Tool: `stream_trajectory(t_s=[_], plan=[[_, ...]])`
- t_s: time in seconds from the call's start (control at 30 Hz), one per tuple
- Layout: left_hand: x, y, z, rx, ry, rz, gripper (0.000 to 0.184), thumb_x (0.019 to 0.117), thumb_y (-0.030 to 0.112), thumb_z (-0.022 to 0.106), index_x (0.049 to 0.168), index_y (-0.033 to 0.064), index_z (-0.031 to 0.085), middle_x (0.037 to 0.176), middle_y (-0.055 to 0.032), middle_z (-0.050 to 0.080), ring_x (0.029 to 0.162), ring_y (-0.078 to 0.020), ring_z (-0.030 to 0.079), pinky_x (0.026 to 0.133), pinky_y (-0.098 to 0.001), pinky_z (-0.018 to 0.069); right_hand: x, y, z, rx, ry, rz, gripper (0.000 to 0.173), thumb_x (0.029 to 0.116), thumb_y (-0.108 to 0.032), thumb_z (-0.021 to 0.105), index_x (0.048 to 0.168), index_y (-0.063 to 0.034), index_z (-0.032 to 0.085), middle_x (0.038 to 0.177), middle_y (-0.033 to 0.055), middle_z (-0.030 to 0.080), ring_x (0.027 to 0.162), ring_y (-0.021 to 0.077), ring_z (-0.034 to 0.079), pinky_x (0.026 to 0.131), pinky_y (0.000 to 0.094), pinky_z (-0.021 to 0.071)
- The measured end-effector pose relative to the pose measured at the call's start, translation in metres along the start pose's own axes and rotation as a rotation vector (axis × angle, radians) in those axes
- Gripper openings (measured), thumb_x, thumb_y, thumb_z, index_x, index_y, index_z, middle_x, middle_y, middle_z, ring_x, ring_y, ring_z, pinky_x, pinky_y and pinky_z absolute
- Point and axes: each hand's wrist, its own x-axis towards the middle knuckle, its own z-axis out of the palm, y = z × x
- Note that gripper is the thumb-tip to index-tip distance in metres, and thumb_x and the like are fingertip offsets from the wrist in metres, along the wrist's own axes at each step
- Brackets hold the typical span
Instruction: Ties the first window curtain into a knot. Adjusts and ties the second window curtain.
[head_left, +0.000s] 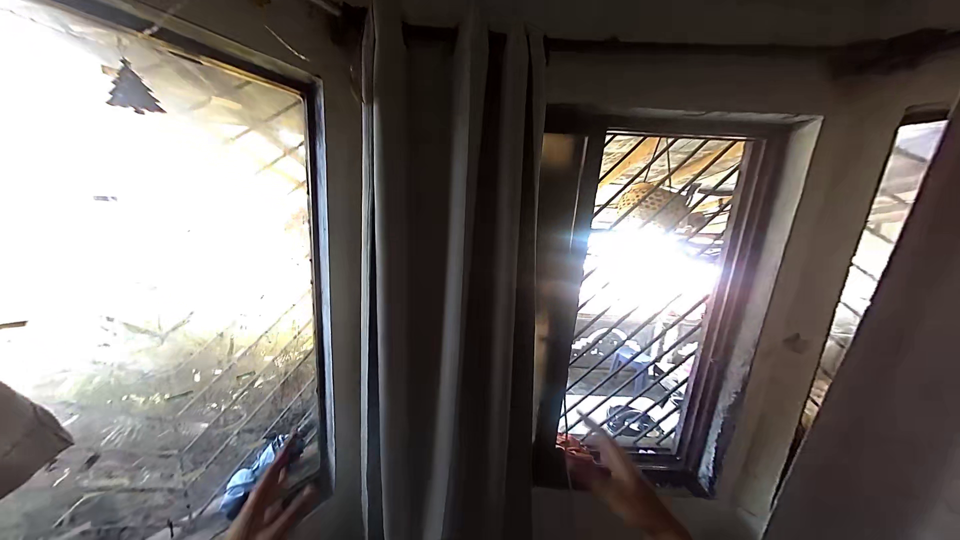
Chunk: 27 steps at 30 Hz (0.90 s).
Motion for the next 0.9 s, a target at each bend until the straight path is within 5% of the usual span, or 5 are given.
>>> stream_trajectory(t_s=[0.1,0.2,0.47,0.63,0.9], plan=[[0.095,0.049,-0.014,0.156,0.031,0.065,0.094,0.0892,0.059,0.067,0.165,0.0277,0.020,0.170,-0.0035,0.024,0.153,-0.0247,0.032,0.117,-0.0521,0.0401,0.082,-0.038,-0.028,-0.026,0.165,-0.104,0.103,0.0821,-0.066,0.072,0.160,-0.0113,0.032,0.165,0.0224,0.028,0.151,0.0358,0.034,0.117,0.0526,0.0402],[0.182,0.097,-0.026,0.296,0.001,0.126,0.086,0.0946,0.048,0.066,0.165,0.0273,0.021,0.168,-0.0051,0.029,0.150,-0.0293,0.036,0.117,-0.0571,0.0383,0.149,-0.090,-0.049,0.055,0.194,-0.079,0.102,0.0849,-0.058,0.074,0.164,-0.0198,0.024,0.168,0.0218,0.020,0.151,0.0407,0.031,0.114,0.0620,0.0385],[0.377,0.161,-0.043,-0.037,0.182,0.261,0.082,0.0918,0.057,0.069,0.160,0.0322,0.030,0.156,-0.0095,0.047,0.135,-0.0310,0.054,0.101,-0.0564,0.0520,0.305,-0.181,-0.069,0.325,0.348,-0.237,0.107,0.0833,-0.060,0.076,0.165,-0.0258,0.016,0.166,0.0069,0.031,0.148,0.0192,0.038,0.117,0.0477,0.0411],[0.447,0.225,-0.039,-0.095,0.201,0.403,0.087,0.0914,0.056,0.070,0.162,0.0331,0.024,0.154,-0.0089,0.050,0.132,-0.0300,0.057,0.100,-0.0553,0.0538,0.394,-0.264,-0.089,0.337,0.455,-0.378,0.100,0.0850,-0.072,0.066,0.164,-0.0320,0.020,0.168,0.0034,0.030,0.150,0.0223,0.036,0.116,0.0574,0.0401],[0.520,0.275,-0.047,-0.202,0.108,0.454,0.089,0.0887,0.050,0.077,0.160,0.0355,0.026,0.151,-0.0127,0.051,0.126,-0.0337,0.060,0.097,-0.0599,0.0525,0.474,-0.376,-0.106,0.275,0.557,-0.434,0.108,0.0849,-0.076,0.062,0.166,-0.0256,0.013,0.167,0.0166,0.027,0.149,0.0377,0.034,0.113,0.0686,0.0345]])
